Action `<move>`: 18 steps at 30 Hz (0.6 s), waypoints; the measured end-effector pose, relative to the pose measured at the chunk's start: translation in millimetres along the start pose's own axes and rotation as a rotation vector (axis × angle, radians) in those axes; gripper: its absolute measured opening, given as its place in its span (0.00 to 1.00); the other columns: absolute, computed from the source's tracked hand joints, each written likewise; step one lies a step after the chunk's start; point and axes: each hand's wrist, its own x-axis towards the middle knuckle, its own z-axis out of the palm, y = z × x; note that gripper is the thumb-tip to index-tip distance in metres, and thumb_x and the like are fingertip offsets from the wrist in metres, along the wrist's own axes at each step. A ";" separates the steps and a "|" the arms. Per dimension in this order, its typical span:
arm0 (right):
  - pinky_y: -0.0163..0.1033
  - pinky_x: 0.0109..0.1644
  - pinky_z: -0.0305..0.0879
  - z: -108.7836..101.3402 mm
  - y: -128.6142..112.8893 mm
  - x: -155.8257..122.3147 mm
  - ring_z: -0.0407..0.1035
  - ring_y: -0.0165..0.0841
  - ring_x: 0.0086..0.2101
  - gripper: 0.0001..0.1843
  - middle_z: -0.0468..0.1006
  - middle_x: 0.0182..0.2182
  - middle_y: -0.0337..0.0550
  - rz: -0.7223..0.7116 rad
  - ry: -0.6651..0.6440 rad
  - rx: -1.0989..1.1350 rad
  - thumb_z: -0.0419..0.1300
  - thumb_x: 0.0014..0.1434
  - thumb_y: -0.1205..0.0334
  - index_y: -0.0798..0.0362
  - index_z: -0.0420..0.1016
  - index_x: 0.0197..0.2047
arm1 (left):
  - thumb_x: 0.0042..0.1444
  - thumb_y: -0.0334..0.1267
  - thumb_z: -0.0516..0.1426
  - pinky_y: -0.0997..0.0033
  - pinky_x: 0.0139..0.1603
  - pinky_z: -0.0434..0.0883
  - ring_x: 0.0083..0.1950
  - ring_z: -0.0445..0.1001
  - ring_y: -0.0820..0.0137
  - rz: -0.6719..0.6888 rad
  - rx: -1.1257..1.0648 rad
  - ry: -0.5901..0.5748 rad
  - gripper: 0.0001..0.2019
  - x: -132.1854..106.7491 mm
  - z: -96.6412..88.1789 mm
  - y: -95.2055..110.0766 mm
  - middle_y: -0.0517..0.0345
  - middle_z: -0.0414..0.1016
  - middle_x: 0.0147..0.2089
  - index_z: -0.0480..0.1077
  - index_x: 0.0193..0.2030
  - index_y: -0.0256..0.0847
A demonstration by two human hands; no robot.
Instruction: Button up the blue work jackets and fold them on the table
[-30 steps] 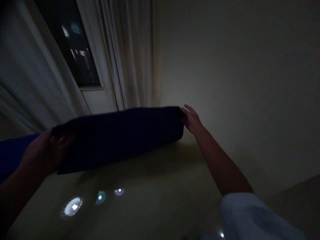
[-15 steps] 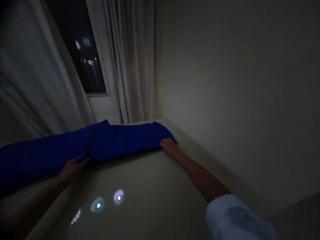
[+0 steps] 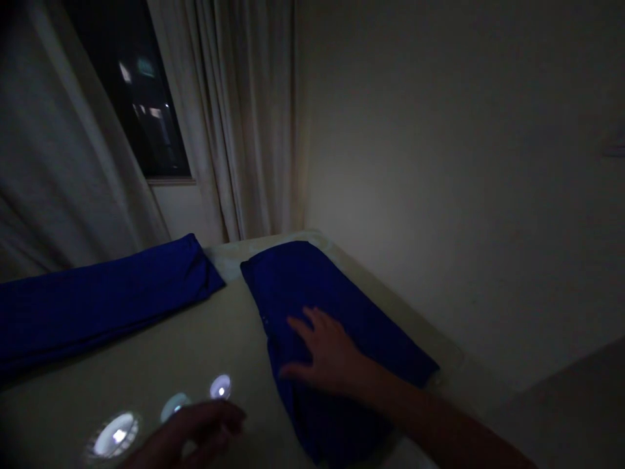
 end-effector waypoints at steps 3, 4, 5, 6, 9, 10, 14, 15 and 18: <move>0.79 0.71 0.42 56.4 -32.1 -46.4 0.42 0.68 0.74 0.55 0.44 0.79 0.50 -0.040 -0.122 0.023 0.65 0.55 0.26 0.30 0.48 0.79 | 0.69 0.56 0.49 0.58 0.51 0.80 0.51 0.82 0.59 -0.096 0.123 0.194 0.20 3.6 -36.0 -23.4 0.55 0.82 0.57 0.75 0.59 0.56; 0.79 0.71 0.41 68.9 -32.7 -50.6 0.41 0.67 0.74 0.50 0.44 0.79 0.48 -0.033 -0.127 0.013 0.63 0.60 0.30 0.29 0.49 0.78 | 0.69 0.55 0.51 0.57 0.54 0.79 0.53 0.82 0.58 -0.122 0.204 0.270 0.20 8.5 -48.4 -35.1 0.53 0.81 0.58 0.75 0.59 0.53; 0.79 0.72 0.40 77.0 -28.8 -48.5 0.41 0.65 0.74 0.44 0.44 0.79 0.47 -0.018 -0.119 -0.007 0.61 0.65 0.35 0.29 0.50 0.78 | 0.67 0.55 0.52 0.55 0.57 0.78 0.55 0.81 0.56 -0.138 0.294 0.333 0.21 13.9 -60.2 -47.5 0.52 0.80 0.59 0.75 0.59 0.51; 0.78 0.72 0.40 80.7 -21.1 -40.7 0.42 0.62 0.75 0.39 0.46 0.78 0.46 0.006 -0.105 -0.038 0.58 0.69 0.41 0.31 0.51 0.78 | 0.67 0.55 0.52 0.52 0.59 0.77 0.57 0.80 0.54 -0.146 0.380 0.375 0.22 19.4 -71.0 -59.9 0.50 0.79 0.60 0.75 0.59 0.49; 0.73 0.73 0.43 69.1 16.8 7.9 0.48 0.55 0.74 0.32 0.52 0.77 0.49 0.089 -0.046 -0.169 0.51 0.73 0.55 0.39 0.56 0.78 | 0.68 0.54 0.49 0.50 0.62 0.74 0.60 0.77 0.51 -0.179 0.582 0.426 0.25 34.9 -97.3 -89.9 0.45 0.77 0.63 0.73 0.62 0.43; 0.71 0.74 0.45 60.3 31.3 28.8 0.50 0.53 0.74 0.31 0.55 0.76 0.51 0.109 -0.026 -0.213 0.50 0.73 0.57 0.42 0.58 0.77 | 0.68 0.53 0.47 0.49 0.63 0.73 0.62 0.76 0.50 -0.206 0.641 0.433 0.27 40.1 -104.3 -96.5 0.43 0.75 0.65 0.73 0.63 0.40; 0.66 0.73 0.51 24.9 75.2 108.2 0.54 0.52 0.72 0.29 0.60 0.74 0.55 0.191 0.034 -0.310 0.46 0.75 0.59 0.51 0.62 0.75 | 0.68 0.47 0.46 0.47 0.65 0.71 0.69 0.69 0.45 -0.382 0.840 0.390 0.31 62.7 -127.5 -109.5 0.38 0.65 0.74 0.65 0.73 0.34; 0.66 0.72 0.53 19.4 79.6 122.5 0.54 0.52 0.72 0.29 0.60 0.74 0.56 0.215 0.041 -0.316 0.45 0.75 0.59 0.51 0.62 0.75 | 0.69 0.46 0.45 0.46 0.64 0.71 0.70 0.68 0.45 -0.428 0.862 0.361 0.31 67.7 -132.1 -111.1 0.38 0.64 0.74 0.64 0.73 0.34; 0.63 0.70 0.59 14.5 77.2 140.8 0.59 0.53 0.70 0.29 0.62 0.73 0.58 0.215 0.034 -0.316 0.46 0.74 0.60 0.52 0.63 0.75 | 0.71 0.42 0.42 0.48 0.63 0.71 0.69 0.70 0.46 -0.493 0.861 0.283 0.28 76.3 -141.8 -114.3 0.39 0.68 0.72 0.69 0.71 0.36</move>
